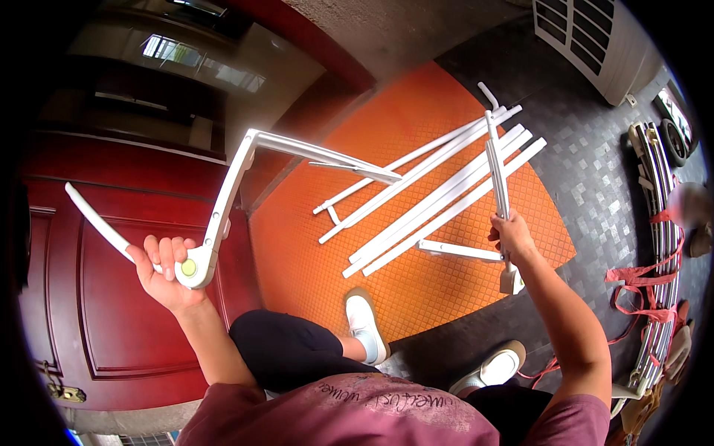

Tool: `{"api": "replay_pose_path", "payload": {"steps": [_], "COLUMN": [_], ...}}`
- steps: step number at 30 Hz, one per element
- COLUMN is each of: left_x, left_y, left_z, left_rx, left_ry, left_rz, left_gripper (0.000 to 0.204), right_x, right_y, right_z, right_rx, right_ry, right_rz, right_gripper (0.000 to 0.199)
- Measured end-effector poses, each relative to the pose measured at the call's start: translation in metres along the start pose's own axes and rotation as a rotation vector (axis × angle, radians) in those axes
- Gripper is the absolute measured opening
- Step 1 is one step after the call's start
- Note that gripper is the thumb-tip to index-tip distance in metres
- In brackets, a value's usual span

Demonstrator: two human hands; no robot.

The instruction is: The person connects white metal frame pieces by hand and aligns the parts on a textured floor mat.

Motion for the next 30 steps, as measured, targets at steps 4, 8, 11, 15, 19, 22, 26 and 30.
{"api": "replay_pose_path", "payload": {"steps": [4, 8, 11, 15, 19, 22, 26, 30], "left_x": [-0.023, -0.029, -0.036, -0.023, -0.012, -0.002, 0.006, 0.015], "left_y": [0.000, -0.005, -0.006, -0.013, -0.009, -0.012, -0.008, 0.000], "left_z": [-0.008, -0.003, -0.003, 0.011, 0.010, 0.020, 0.022, 0.024], "left_rx": [-0.037, -0.152, -0.238, -0.266, -0.240, -0.218, -0.157, -0.046], "left_ry": [0.181, 0.434, 0.475, 0.557, 0.467, 0.438, 0.381, 0.300], "left_rz": [0.055, 0.143, 0.050, 0.156, 0.155, 0.233, 0.350, 0.412], "left_gripper": [0.047, 0.043, 0.041, 0.040, 0.041, 0.041, 0.043, 0.046], "right_x": [0.035, 0.051, 0.065, 0.065, 0.078, 0.067, 0.064, 0.070], "right_y": [-0.015, -0.026, -0.018, -0.026, -0.038, -0.034, -0.042, -0.039], "right_z": [-0.025, -0.038, -0.026, -0.040, -0.057, -0.054, -0.058, -0.049], "right_rx": [-0.035, -0.322, -0.228, -0.267, -0.228, -0.243, -0.340, -0.269], "right_ry": [0.186, 0.593, 0.760, 0.861, 0.852, 0.847, 0.975, 1.070], "right_rz": [-0.015, -0.058, -0.014, -0.007, -0.013, 0.002, -0.034, 0.120], "right_gripper": [0.013, 0.024, 0.026, 0.021, 0.018, 0.019, 0.025, 0.041]}}
Point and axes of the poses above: each hand's wrist, its own y-axis away from the middle knuckle, its own x-axis out of the palm, z = x × y, the point moved 1 cm from there along -y, towards the middle knuckle, and after that the axes turned 3 degrees about -z, right-handed, at the moved point
